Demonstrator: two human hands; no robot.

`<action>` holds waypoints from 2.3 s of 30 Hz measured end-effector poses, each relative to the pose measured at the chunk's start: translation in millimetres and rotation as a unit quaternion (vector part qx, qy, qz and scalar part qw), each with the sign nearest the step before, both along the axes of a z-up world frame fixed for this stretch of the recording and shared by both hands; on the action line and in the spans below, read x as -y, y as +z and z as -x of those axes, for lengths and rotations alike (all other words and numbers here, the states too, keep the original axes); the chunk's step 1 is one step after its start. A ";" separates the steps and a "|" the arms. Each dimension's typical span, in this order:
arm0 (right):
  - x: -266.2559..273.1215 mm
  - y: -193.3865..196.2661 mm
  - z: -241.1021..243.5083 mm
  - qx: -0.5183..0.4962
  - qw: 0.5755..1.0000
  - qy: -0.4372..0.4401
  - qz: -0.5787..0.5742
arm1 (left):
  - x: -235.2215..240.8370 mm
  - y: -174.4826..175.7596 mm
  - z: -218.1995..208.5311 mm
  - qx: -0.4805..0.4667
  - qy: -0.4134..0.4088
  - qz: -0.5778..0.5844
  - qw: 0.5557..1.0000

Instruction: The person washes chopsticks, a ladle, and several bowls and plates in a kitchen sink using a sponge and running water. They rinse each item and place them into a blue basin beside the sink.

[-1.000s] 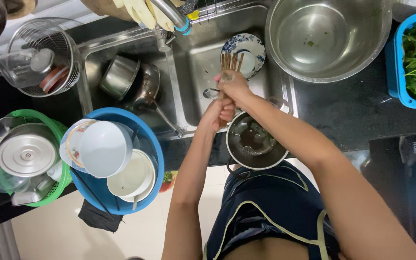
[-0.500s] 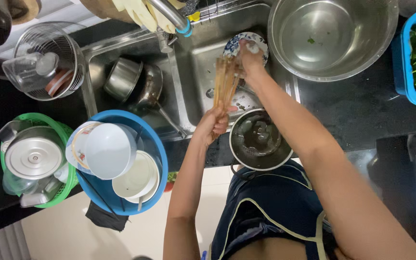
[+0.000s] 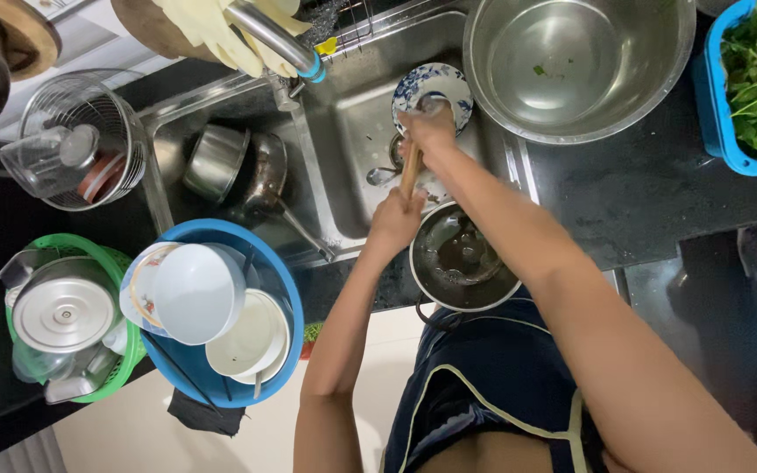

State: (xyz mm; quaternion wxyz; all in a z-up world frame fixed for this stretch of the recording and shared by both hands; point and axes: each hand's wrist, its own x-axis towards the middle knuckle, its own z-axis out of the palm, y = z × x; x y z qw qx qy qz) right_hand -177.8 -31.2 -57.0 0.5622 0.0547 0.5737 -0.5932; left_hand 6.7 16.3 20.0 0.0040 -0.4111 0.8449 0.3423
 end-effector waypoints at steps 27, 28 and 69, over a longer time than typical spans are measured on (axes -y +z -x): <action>-9.9 75.1 17.2 0.026 0.997 -0.073 0.022 | 19.0 76.4 -9.1 -0.188 0.252 -0.561 0.766; -15.6 79.8 15.0 0.094 0.995 -0.043 -0.001 | 21.4 66.2 -9.3 -0.210 0.274 -0.567 0.748; -30.0 37.1 59.0 -0.306 0.873 0.370 -0.085 | 73.2 -85.8 -53.6 0.060 0.179 -0.071 0.979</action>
